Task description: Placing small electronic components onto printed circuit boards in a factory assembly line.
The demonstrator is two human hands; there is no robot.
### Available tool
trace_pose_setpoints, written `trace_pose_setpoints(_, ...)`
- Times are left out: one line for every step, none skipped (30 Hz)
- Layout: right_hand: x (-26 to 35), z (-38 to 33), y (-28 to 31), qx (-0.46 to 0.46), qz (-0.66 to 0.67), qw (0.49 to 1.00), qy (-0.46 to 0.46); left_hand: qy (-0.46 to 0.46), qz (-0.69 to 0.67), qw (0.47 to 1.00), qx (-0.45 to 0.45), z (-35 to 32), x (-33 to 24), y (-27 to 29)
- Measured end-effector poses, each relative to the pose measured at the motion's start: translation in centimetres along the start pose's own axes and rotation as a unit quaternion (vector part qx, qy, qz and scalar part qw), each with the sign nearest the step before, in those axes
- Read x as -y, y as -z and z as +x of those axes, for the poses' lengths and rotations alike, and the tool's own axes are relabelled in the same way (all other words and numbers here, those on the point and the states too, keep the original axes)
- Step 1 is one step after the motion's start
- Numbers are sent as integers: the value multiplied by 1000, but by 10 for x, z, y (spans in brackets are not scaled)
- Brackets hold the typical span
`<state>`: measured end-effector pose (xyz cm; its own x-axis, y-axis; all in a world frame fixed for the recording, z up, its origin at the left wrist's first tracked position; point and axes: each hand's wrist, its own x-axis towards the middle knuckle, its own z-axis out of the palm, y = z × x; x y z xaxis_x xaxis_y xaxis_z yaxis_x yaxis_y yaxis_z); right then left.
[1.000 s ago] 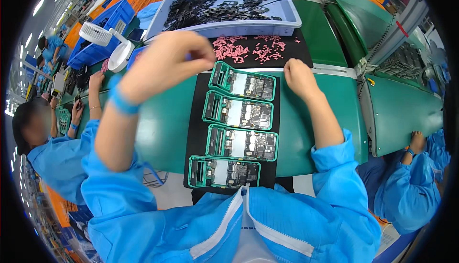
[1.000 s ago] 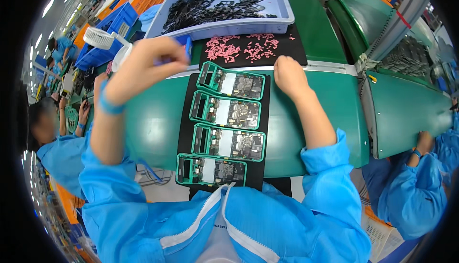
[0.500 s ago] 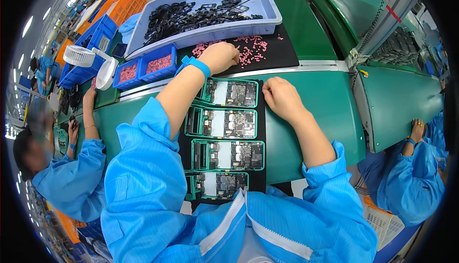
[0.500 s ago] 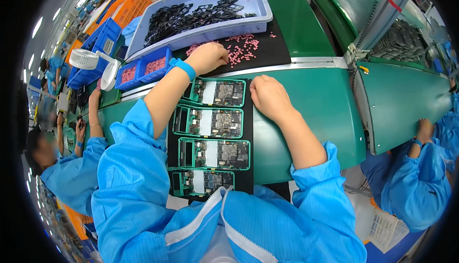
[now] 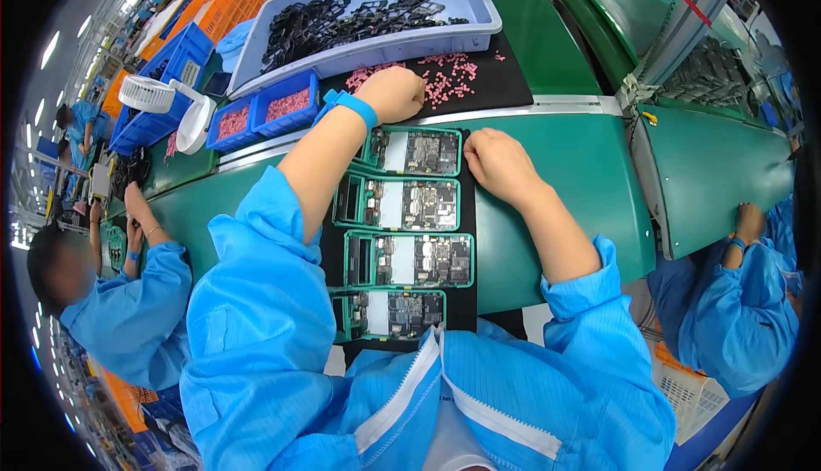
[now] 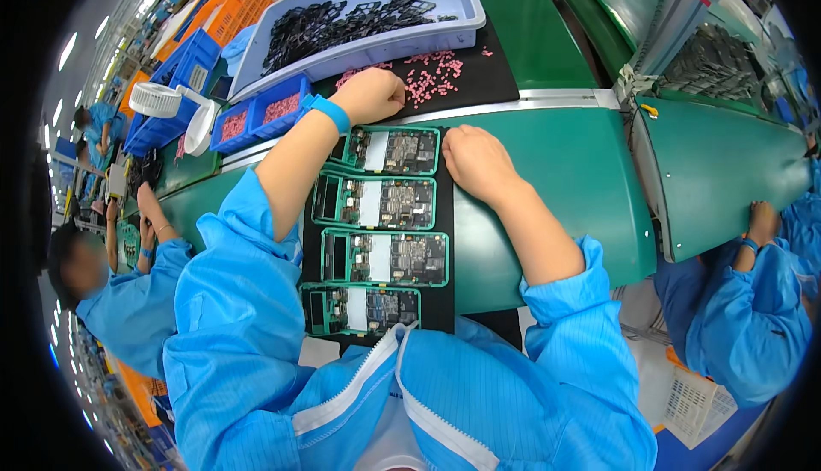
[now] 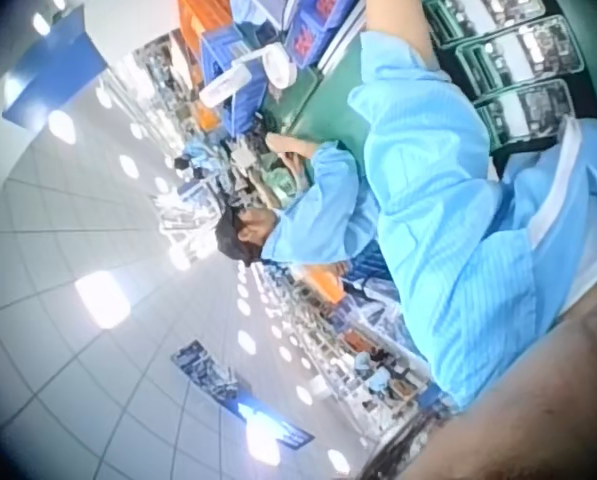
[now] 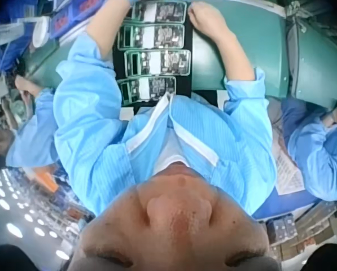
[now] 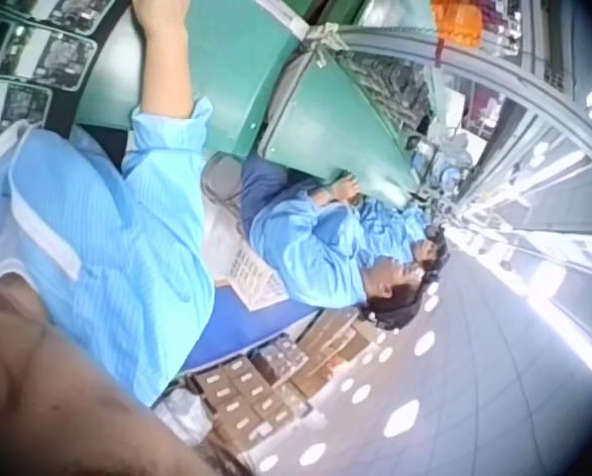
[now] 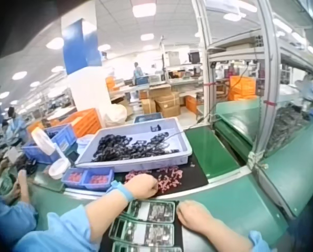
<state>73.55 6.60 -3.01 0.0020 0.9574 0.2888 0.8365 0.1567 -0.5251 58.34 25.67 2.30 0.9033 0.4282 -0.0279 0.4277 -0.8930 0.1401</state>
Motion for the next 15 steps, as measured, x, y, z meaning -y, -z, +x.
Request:
trace_pose_setpoints(-1, 0, -1, -8, -2, 1000, 12, -9, -17, 1000, -9, -6, -3, 5)
trace_pose_setpoints(0, 0, -2, -9, -1, 1000, 13, -9, -47, 999, -10, -15, -9, 11)
trace_pose_setpoints(-1, -2, -2, -5, -2, 1000, 14, -10, -79, 997, -10, -25, -18, 15)
trace_pose_setpoints(-1, -4, -2, -2, -2, 1000, 16, -3, -99, 995, -28, -38, -30, 17)
trace_pose_setpoints(3, -4, 0, 16, 0, 1000, 11, -17, -129, 991, -13, -53, -40, 23)
trace_pose_setpoints(3, -5, 0, 15, -2, 1000, 17, -33, -158, 987, 1, -66, -49, 26)
trace_pose_setpoints(2, -7, -1, 14, -3, 1000, 23, -57, -161, 985, -13, -78, -55, 21)
trace_pose_setpoints(2, -8, -1, 10, -1, 1000, 27, -80, -149, 985, -18, -89, -65, 20)
trace_pose_setpoints(3, -11, -1, 10, -3, 1000, 24, -86, -154, 984, 2, -99, -75, 19)
trace_pose_setpoints(4, -12, -1, 9, -5, 1000, 21, -84, -162, 983, 11, -108, -83, 18)
trace_pose_setpoints(3, -12, -1, 10, -14, 1000, 25, -85, -165, 983, 21, -117, -90, 16)
trace_pose_setpoints(5, -13, -3, 11, -14, 1000, 24, -86, -167, 982, 30, -124, -97, 13)
trace_pose_setpoints(7, -15, -4, 7, -12, 1000, 24, -106, -164, 980, 21, -133, -105, 10)
trace_pose_setpoints(8, -16, -6, 3, -11, 1000, 25, -108, -169, 980, 22, -141, -111, 6)
trace_pose_setpoints(9, -17, -8, 3, -12, 1000, 24, -110, -173, 978, 22, -148, -117, 3)
